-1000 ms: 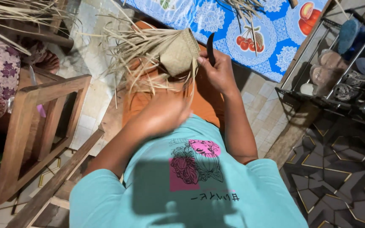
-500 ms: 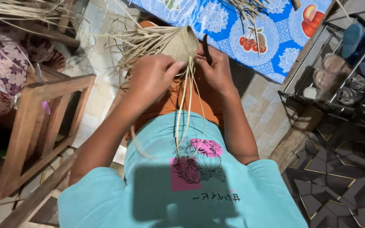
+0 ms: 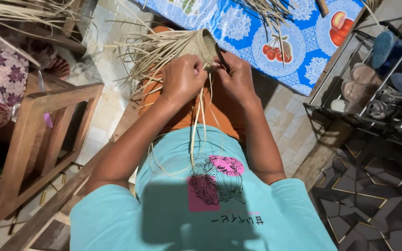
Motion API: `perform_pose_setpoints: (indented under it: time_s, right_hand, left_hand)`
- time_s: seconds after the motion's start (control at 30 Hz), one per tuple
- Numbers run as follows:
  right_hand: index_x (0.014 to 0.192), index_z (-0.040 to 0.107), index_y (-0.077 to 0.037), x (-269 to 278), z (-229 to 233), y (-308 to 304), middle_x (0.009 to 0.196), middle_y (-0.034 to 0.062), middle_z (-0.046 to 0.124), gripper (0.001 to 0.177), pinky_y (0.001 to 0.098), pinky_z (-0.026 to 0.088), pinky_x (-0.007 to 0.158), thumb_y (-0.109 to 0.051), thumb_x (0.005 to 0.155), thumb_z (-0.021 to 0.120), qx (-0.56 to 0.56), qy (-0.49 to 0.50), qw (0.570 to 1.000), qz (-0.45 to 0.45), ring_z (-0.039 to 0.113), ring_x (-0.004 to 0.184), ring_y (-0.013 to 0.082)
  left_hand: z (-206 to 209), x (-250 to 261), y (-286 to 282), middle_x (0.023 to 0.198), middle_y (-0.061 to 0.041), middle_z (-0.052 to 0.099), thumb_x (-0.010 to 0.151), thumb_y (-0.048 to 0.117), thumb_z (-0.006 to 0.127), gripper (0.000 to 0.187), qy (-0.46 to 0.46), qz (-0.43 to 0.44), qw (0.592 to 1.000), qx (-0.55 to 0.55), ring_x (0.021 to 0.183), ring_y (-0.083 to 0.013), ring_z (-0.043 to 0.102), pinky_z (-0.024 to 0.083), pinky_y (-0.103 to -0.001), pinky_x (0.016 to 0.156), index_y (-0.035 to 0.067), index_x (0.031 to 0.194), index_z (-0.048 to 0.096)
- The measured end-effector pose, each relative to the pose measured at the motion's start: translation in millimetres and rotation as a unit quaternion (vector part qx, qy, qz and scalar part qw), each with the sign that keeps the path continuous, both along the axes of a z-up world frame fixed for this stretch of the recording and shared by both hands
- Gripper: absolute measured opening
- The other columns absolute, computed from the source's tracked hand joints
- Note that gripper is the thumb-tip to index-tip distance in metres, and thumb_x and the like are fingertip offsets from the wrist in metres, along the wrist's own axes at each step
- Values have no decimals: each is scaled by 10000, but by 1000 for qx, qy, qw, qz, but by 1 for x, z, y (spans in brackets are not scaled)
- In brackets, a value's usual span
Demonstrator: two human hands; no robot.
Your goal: The person is weaving dried plant fibers to construct a small pouch or basket.
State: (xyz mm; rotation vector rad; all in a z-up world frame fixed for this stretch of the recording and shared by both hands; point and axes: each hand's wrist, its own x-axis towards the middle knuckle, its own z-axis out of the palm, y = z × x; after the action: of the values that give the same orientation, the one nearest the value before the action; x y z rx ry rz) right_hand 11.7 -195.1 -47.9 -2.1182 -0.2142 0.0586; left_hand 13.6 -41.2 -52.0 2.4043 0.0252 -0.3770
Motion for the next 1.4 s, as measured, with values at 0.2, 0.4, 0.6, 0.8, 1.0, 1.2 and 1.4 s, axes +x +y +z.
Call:
perform_pose_setpoints:
  time_s: [0.2, 0.4, 0.6, 0.8, 1.0, 1.2, 1.4]
  right_hand:
    - [817, 657, -59, -3, 2, 1, 683, 82, 612, 51, 343, 468, 700, -11, 800, 657, -2, 22, 1000, 1, 601, 694, 236]
    - [825, 643, -15, -3, -10, 0, 700, 163, 613, 60, 426, 471, 668, -7, 777, 677, -9, 18, 1000, -5, 611, 724, 348]
    - [1169, 479, -88, -19, 9, 0, 1003, 84, 520, 293, 332, 420, 665, -273, 942, 462, -99, -44, 994, -22, 556, 865, 250]
    - [1068, 489, -135, -44, -23, 1, 673, 174, 565, 198, 498, 466, 566, -223, 962, 346, -267, -45, 963, -12, 588, 651, 404]
    - [1135, 459, -230, -44, -18, 8, 849, 105, 649, 209, 469, 500, 595, -277, 956, 363, -259, 5, 965, -32, 629, 736, 345]
    - [1130, 454, -234, -46, -21, 8, 840, 88, 648, 201, 461, 507, 623, -255, 946, 376, -261, 27, 964, -30, 637, 762, 320]
    - [1135, 451, -239, -46, -25, 7, 887, 92, 650, 215, 481, 504, 621, -228, 931, 384, -260, 40, 964, -29, 631, 780, 338]
  left_hand:
    - [1, 4, 3, 555, -49, 605, 675, 202, 576, 131, 313, 165, 848, -395, 469, -94, 585, 545, -209, 465, 87, 713, 525]
    - [-41, -5, -19, 640, -135, 646, 777, 163, 543, 210, 297, 210, 817, -449, 487, -155, 650, 559, -230, 413, -30, 844, 587]
    - [-31, -7, -30, 557, -94, 607, 813, 105, 549, 144, 231, 254, 853, -393, 426, -141, 573, 494, -232, 403, 13, 757, 646]
    - [-37, -9, -31, 552, -110, 617, 792, 94, 497, 155, 121, 208, 899, -366, 430, -134, 617, 540, -213, 388, 1, 810, 619]
    - [-27, -8, -31, 487, -95, 586, 787, 107, 499, 160, 105, 213, 904, -356, 368, -120, 580, 510, -200, 341, 22, 740, 627]
    - [-33, -8, -31, 473, -103, 577, 751, 63, 489, 150, 110, 220, 898, -365, 369, -124, 583, 504, -193, 355, 7, 736, 627]
    - [-37, -7, -31, 465, -105, 578, 739, 54, 494, 142, 106, 221, 901, -358, 360, -131, 586, 502, -195, 349, 10, 715, 627]
